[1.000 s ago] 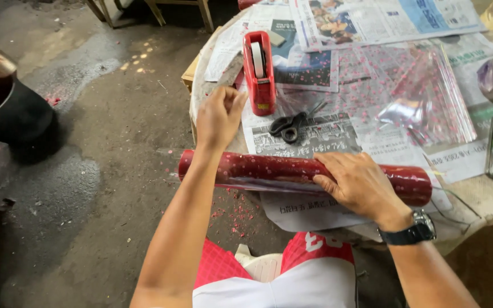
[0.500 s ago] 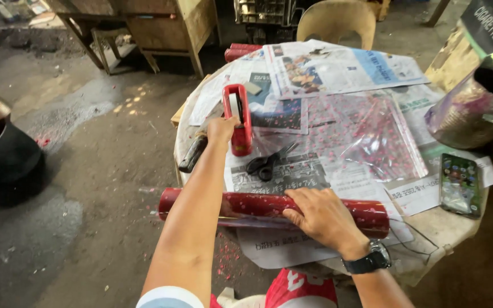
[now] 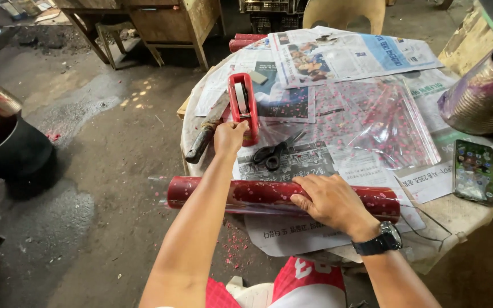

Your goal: Wrapping a red cylindrical item in decorative plastic film and securing it with tape after trimming the end with a saw.

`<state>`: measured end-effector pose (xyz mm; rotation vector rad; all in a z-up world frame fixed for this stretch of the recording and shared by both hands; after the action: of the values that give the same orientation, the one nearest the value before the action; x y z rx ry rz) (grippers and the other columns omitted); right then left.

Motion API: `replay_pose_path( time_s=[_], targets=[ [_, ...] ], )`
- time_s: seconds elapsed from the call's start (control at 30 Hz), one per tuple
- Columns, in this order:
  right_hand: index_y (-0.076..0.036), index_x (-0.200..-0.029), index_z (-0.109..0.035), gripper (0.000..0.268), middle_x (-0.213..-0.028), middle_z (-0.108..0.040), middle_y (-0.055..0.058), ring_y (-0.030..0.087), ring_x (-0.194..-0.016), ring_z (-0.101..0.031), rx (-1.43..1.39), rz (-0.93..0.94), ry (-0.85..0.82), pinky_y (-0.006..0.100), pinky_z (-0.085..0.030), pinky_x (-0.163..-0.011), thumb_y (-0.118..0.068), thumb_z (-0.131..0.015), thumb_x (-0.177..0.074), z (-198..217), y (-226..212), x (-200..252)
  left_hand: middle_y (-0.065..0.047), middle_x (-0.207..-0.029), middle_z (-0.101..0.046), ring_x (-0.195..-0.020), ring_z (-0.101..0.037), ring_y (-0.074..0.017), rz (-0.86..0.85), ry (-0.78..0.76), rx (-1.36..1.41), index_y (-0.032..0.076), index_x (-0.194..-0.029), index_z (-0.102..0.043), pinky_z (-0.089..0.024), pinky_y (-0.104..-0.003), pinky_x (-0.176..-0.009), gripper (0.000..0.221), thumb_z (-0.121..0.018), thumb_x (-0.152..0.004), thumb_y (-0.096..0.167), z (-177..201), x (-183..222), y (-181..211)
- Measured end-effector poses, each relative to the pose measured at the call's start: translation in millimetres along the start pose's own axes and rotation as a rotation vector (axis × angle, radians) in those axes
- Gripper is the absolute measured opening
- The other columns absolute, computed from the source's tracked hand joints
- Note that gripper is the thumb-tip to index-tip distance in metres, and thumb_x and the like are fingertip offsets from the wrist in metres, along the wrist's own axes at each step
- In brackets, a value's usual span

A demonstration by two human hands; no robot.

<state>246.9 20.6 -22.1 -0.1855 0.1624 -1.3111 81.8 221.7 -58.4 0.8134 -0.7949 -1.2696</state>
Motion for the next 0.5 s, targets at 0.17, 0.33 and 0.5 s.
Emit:
replay_pose_path(
  time_s=[0.17,0.33,0.5],
  targets=[
    [-0.018,-0.118,-0.045,0.059,-0.097,-0.059,0.004,0.019,-0.091,-0.059,-0.029,-0.020,-0.032,0.035,-0.041,-0.078,-0.058,-0.017,-0.083,3.8,-0.6,-0.2,-0.014,-0.083,-0.063,-0.094,-0.056,-0.0334,-0.108,-0.094,-0.282,0.017,-0.071,-0.067,-0.046,-0.040,-0.078,0.022,-0.059,-0.071,0.038,8.9,-21.8,-5.9],
    [-0.019,-0.116,-0.048,0.066,-0.094,-0.061,0.006,0.021,-0.089,-0.060,-0.035,-0.044,-0.013,0.036,-0.042,-0.078,-0.064,-0.015,-0.080,6.3,-2.2,0.2,-0.008,-0.057,-0.056,-0.058,-0.052,-0.0182,-0.402,-0.078,0.129,0.013,-0.070,-0.063,-0.042,-0.030,-0.055,0.021,-0.056,-0.078,0.032,71.7,98.0,77.9],
    [-0.019,-0.116,-0.047,0.059,-0.095,-0.060,0.006,0.023,-0.090,-0.059,-0.019,0.005,0.038,0.038,-0.043,-0.076,-0.059,-0.021,-0.082,7.2,-6.6,-2.6,-0.016,-0.076,-0.060,-0.078,-0.058,-0.0282,-0.712,-0.220,0.287,0.004,-0.076,-0.059,-0.044,-0.036,-0.072,0.024,-0.045,-0.087,0.021,86.0,178.2,74.5]
  ],
)
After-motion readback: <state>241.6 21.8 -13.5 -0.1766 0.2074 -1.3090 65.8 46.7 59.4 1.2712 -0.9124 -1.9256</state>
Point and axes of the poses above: each hand's wrist, its own x-axis away from the middle knuckle, its own z-axis out of the back of the hand, y = z × x, the point moved 7 cm from there along -x, towards the middle knuckle
